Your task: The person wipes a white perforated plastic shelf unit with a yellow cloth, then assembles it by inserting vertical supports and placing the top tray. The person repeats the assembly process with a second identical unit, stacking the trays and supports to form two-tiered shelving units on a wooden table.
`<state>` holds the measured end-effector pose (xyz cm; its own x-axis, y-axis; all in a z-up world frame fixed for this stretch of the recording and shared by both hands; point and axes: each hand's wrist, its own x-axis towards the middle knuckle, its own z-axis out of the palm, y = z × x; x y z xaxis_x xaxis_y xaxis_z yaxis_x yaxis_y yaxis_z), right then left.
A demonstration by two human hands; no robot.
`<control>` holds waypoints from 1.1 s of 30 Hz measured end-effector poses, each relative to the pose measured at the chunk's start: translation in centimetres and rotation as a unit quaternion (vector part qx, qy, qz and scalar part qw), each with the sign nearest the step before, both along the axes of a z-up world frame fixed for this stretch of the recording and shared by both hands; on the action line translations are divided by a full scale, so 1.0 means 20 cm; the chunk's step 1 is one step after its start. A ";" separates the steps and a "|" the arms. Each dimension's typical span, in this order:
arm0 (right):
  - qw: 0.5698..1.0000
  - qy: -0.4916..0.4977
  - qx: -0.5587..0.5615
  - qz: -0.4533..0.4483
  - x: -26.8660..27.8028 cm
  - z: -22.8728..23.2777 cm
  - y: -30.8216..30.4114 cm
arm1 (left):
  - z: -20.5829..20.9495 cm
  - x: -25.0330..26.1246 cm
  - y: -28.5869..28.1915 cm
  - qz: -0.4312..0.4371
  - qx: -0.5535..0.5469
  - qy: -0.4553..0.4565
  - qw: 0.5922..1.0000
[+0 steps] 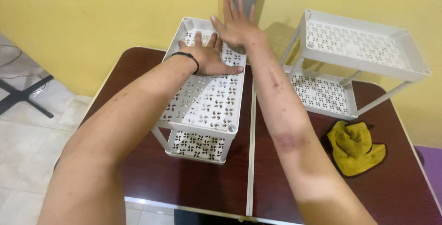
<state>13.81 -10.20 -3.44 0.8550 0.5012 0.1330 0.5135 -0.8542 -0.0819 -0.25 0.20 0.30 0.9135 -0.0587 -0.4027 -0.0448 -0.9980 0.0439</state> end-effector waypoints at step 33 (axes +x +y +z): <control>0.965 -0.072 0.251 -0.028 -0.35 0.34 -0.36 | -0.02 -0.04 0.05 0.148 -0.024 -0.040 0.988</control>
